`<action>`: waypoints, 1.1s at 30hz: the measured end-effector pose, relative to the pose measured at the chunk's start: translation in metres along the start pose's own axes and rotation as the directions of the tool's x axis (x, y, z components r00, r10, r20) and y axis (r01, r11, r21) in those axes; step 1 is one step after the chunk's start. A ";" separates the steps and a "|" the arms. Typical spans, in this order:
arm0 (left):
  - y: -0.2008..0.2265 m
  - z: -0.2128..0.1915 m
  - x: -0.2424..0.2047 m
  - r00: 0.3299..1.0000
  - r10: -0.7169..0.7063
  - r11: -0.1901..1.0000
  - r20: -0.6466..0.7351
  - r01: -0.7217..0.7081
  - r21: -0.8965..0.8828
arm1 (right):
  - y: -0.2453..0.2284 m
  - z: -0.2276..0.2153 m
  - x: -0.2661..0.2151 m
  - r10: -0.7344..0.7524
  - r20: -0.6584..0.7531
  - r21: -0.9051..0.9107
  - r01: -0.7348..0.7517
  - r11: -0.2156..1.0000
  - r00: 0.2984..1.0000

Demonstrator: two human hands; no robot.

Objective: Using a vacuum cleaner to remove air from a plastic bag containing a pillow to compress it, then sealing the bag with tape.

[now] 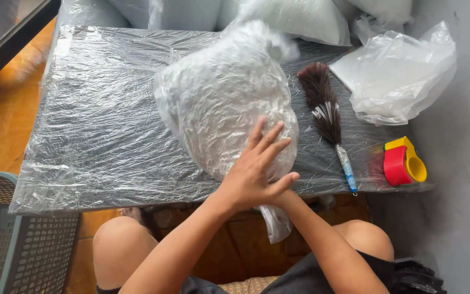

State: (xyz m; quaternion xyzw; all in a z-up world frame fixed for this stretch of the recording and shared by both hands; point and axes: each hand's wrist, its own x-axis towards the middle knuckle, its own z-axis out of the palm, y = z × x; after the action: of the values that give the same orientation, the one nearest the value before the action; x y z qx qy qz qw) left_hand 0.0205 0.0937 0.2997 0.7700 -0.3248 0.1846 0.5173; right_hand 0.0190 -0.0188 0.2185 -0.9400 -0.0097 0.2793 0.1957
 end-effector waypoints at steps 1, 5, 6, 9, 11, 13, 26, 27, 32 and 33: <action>-0.021 -0.001 -0.004 1.000 -0.001 1.000 -0.010 0.001 0.001 | -0.010 -0.007 -0.002 -0.003 0.001 -0.009 0.003 1.000 1.000; -0.121 -0.012 -0.028 0.812 -0.195 0.939 -0.550 0.316 0.134 | -0.045 -0.048 -0.030 0.077 0.282 -0.011 -0.077 0.997 0.956; -0.150 -0.018 -0.036 0.647 -0.299 0.865 -0.701 0.493 0.087 | -0.052 -0.062 -0.041 0.058 0.332 -0.088 -0.031 0.996 0.941; -0.154 -0.022 -0.032 0.577 -0.423 0.799 -0.699 0.602 0.014 | -0.033 -0.046 -0.030 0.050 0.381 -0.055 -0.032 0.998 0.923; -0.180 -0.026 -0.040 0.429 -0.525 0.745 -0.735 0.649 -0.153 | -0.036 -0.050 -0.032 0.073 0.381 -0.085 -0.044 0.995 0.922; -0.165 -0.034 -0.036 0.267 -0.618 0.672 -0.739 0.668 -0.320 | -0.035 -0.050 -0.034 0.096 0.383 -0.117 -0.055 0.992 0.919; 0.027 -0.069 0.021 0.841 -0.491 0.810 -0.226 0.346 -0.474 | 0.040 0.025 0.056 -0.260 0.198 0.156 0.232 0.960 0.945; 0.051 -0.067 0.022 0.951 -0.269 0.923 -0.155 0.208 -0.325 | 0.050 0.035 0.065 -0.287 0.178 0.181 0.256 0.950 0.941; -0.016 0.009 0.001 0.952 -0.148 0.933 0.266 0.046 0.357 | 0.073 0.069 0.103 -0.437 0.096 0.252 0.403 0.880 0.894; -0.030 0.022 -0.005 0.943 -0.151 0.870 0.296 -0.015 0.493 | 0.078 0.075 0.107 -0.463 0.082 0.264 0.428 0.864 0.883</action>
State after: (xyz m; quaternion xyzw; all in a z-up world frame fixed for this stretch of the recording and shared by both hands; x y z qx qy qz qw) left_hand 0.0364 0.0826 0.2672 0.9063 -0.3205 0.1128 0.2514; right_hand 0.0625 -0.0500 0.0765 -0.8595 -0.2073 0.2920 0.3648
